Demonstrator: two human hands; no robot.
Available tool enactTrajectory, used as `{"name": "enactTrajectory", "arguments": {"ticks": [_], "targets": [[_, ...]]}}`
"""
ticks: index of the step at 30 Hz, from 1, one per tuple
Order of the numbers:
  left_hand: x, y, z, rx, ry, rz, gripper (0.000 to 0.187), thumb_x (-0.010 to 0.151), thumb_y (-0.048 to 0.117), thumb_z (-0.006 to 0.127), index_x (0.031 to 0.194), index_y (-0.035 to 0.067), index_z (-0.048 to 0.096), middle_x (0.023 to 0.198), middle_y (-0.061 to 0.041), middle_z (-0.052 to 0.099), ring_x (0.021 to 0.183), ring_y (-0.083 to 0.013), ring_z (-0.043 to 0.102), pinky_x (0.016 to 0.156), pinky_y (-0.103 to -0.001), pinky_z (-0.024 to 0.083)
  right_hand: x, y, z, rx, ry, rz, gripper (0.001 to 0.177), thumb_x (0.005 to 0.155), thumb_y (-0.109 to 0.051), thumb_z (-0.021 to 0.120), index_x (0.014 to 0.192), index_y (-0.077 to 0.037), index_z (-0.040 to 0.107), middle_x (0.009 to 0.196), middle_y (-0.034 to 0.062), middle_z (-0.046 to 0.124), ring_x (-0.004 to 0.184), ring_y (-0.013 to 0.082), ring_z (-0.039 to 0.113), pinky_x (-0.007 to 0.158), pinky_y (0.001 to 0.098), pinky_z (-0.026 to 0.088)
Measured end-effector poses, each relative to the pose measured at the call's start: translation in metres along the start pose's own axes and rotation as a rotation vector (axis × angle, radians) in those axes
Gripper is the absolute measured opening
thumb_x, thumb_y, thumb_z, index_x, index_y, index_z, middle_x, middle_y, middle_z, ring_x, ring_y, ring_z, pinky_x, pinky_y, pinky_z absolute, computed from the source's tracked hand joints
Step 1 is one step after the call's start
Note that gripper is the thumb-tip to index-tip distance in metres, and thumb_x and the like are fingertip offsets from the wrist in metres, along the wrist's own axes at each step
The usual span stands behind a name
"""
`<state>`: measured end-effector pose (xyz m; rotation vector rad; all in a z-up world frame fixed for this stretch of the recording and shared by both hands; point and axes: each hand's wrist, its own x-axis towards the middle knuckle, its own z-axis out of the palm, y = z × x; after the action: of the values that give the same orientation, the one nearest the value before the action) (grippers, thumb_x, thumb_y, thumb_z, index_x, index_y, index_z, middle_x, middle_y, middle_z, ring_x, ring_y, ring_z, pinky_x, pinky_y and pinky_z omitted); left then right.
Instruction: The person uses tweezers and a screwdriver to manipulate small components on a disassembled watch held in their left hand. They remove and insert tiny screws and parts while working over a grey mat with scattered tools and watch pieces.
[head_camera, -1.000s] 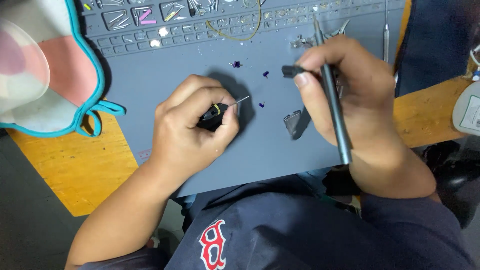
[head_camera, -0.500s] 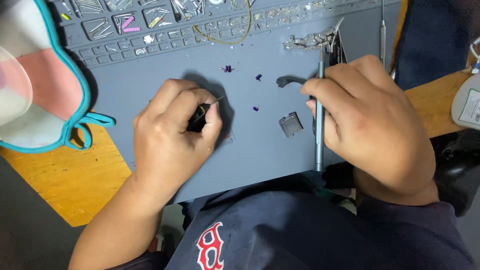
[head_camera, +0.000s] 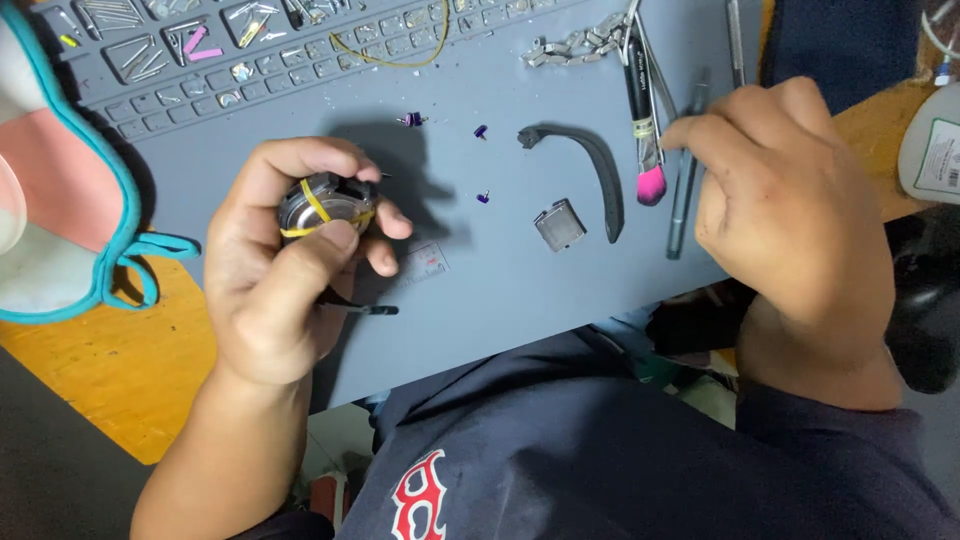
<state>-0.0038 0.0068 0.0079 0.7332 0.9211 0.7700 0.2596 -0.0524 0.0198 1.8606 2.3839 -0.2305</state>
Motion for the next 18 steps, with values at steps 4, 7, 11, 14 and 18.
{"name": "enactTrajectory", "arguments": {"ticks": [4, 7, 11, 14, 18], "targets": [[0.002, -0.003, -0.005, -0.255, 0.016, -0.059, 0.025, 0.071, 0.003, 0.042, 0.095, -0.002, 0.040, 0.092, -0.017, 0.043, 0.070, -0.0263, 0.052, 0.053, -0.024, 0.047, 0.002, -0.001, -0.006, 0.086, 0.082, -0.003, 0.014, 0.085, 0.004, 0.052, 0.096, 0.000, 0.061, 0.083, 0.0111, 0.051, 0.075, 0.0276, 0.044, 0.066, 0.0330, 0.038], [0.002, -0.004, -0.008, -0.325, 0.031, -0.010, 0.022, 0.073, 0.007, 0.044, 0.094, -0.001, 0.042, 0.091, -0.017, 0.042, 0.069, -0.0273, 0.052, 0.055, -0.025, 0.046, 0.003, -0.004, -0.006, 0.202, 0.182, 0.074, 0.013, 0.088, 0.003, 0.070, 0.085, 0.003, 0.057, 0.082, 0.0128, 0.049, 0.078, 0.0286, 0.045, 0.068, 0.0342, 0.036], [0.000, -0.004, -0.006, -0.324, 0.032, 0.008, 0.022, 0.074, 0.010, 0.044, 0.093, -0.001, 0.042, 0.089, -0.017, 0.043, 0.067, -0.0266, 0.052, 0.054, -0.026, 0.045, 0.010, 0.003, 0.002, 0.180, 0.148, 0.047, 0.010, 0.090, 0.001, 0.065, 0.085, 0.000, 0.056, 0.079, 0.0095, 0.049, 0.073, 0.0257, 0.045, 0.066, 0.0336, 0.037], [-0.001, -0.005, -0.002, -0.290, 0.020, -0.032, 0.021, 0.075, 0.010, 0.043, 0.093, -0.002, 0.042, 0.089, -0.016, 0.044, 0.067, -0.0248, 0.052, 0.054, -0.024, 0.044, 0.022, 0.011, 0.006, 0.160, 0.082, 0.062, 0.010, 0.090, -0.002, 0.064, 0.092, 0.001, 0.054, 0.085, 0.0112, 0.052, 0.073, 0.0254, 0.049, 0.062, 0.0339, 0.039], [0.000, -0.006, -0.001, -0.168, -0.015, -0.087, 0.021, 0.076, 0.010, 0.043, 0.093, -0.001, 0.043, 0.086, -0.014, 0.046, 0.067, -0.0212, 0.053, 0.053, -0.022, 0.042, 0.036, 0.004, 0.004, 0.265, 0.004, 0.113, 0.018, 0.083, -0.003, 0.061, 0.098, 0.002, 0.053, 0.079, 0.0085, 0.053, 0.065, 0.0197, 0.051, 0.061, 0.0320, 0.042]]}}
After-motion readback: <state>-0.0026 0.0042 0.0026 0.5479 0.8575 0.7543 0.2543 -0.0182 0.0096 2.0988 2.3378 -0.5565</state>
